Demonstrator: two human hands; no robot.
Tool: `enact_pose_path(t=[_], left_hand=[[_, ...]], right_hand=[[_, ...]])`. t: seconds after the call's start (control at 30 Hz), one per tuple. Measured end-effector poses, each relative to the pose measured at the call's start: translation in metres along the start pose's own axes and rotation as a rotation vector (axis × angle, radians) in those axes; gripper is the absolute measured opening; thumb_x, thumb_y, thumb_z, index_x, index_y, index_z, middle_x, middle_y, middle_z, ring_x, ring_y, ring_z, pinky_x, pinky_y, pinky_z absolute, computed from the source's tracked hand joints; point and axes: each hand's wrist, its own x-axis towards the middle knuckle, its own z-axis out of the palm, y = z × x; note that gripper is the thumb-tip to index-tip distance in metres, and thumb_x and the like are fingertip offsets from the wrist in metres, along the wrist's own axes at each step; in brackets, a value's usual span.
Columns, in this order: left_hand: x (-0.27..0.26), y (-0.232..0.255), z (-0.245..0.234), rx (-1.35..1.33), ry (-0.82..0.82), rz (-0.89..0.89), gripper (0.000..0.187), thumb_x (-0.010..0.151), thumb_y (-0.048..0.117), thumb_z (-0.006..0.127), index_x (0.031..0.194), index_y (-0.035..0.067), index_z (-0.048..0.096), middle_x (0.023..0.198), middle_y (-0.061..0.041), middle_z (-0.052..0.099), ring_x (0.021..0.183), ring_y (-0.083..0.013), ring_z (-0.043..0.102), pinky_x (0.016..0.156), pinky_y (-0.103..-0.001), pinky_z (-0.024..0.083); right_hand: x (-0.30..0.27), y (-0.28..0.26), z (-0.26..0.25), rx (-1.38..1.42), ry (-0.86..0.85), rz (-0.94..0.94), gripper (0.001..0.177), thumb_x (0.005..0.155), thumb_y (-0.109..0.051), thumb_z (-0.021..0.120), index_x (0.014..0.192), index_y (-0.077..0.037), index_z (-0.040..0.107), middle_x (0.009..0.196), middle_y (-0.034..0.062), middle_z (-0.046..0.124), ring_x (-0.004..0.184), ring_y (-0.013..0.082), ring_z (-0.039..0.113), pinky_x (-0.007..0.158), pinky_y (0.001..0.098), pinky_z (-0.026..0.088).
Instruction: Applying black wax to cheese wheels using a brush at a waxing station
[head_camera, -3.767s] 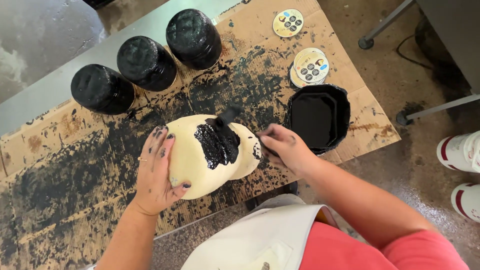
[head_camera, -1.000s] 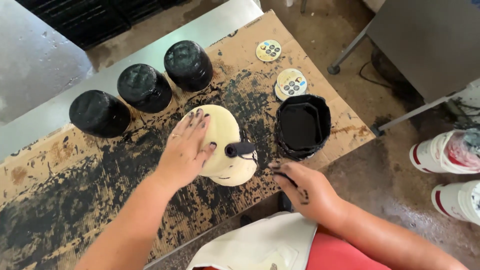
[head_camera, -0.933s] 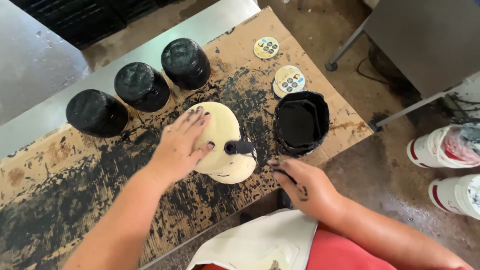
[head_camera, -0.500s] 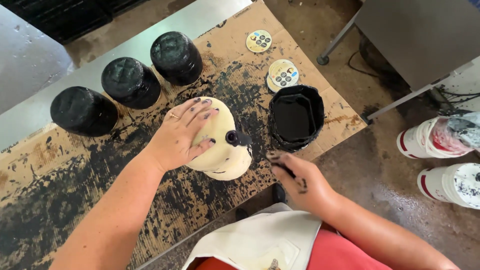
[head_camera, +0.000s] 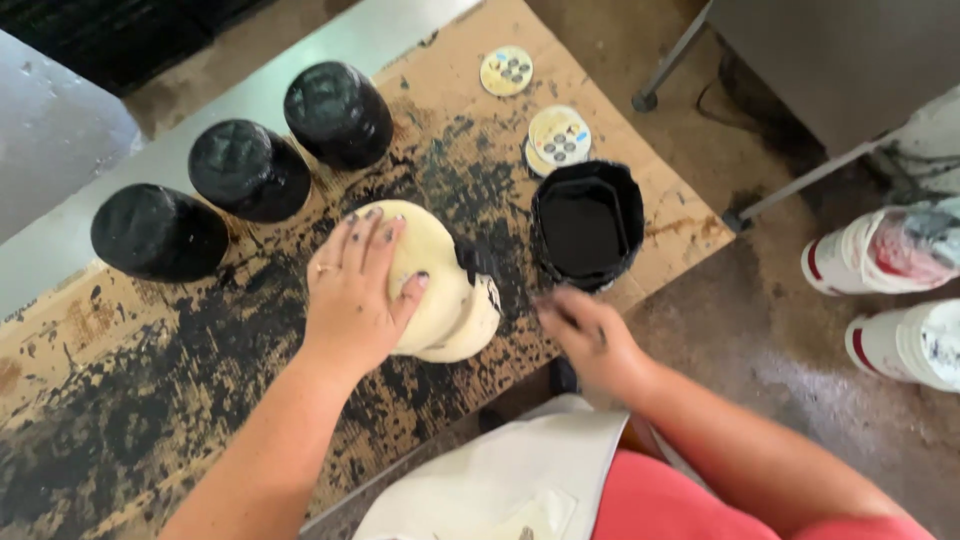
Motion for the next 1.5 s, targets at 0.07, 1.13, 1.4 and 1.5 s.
enact_pose_path(t=[0.07,1.13,1.4,1.5], left_hand=[[-0.007,-0.001,0.000,-0.002,0.006,0.023,0.060,0.104,0.050,0.041,0.146,0.007,0.049,0.145,-0.022,0.048,0.138,-0.0464,0.040,0.110,-0.057,0.032],[-0.006,0.012,0.008,0.018,0.004,-0.247,0.064,0.104,0.050,0.046,0.149,0.005,0.044,0.144,-0.022,0.041,0.139,-0.0468,0.032,0.110,-0.058,0.022],[0.007,-0.028,-0.012,0.019,0.009,0.295,0.067,0.097,0.065,0.041,0.142,0.015,0.049,0.146,-0.015,0.045,0.145,-0.0418,0.034,0.114,-0.059,0.030],[0.007,-0.028,0.000,-0.003,-0.061,0.292,0.068,0.097,0.068,0.031,0.142,0.019,0.046,0.146,-0.013,0.048,0.143,-0.0375,0.039,0.117,-0.058,0.030]], right_hand=[[0.007,0.033,0.018,0.008,-0.053,0.069,0.033,0.093,-0.023,0.074,0.119,-0.005,0.075,0.107,0.0223,0.076,0.109,0.0364,0.071,0.094,0.0539,0.055],[0.041,-0.006,0.005,0.130,-0.497,0.271,0.056,0.109,-0.038,0.041,0.058,-0.016,0.041,0.041,0.0049,0.043,0.035,0.0099,0.026,0.038,0.0226,0.030],[0.048,0.053,-0.007,-0.021,-0.446,0.255,0.044,0.107,-0.036,0.047,0.132,-0.009,0.072,0.119,0.0226,0.074,0.114,0.0313,0.070,0.101,0.0488,0.053],[0.056,0.030,0.010,-0.021,-0.399,0.316,0.047,0.106,-0.043,0.051,0.135,-0.013,0.071,0.127,0.0150,0.073,0.121,0.0313,0.067,0.106,0.0463,0.050]])
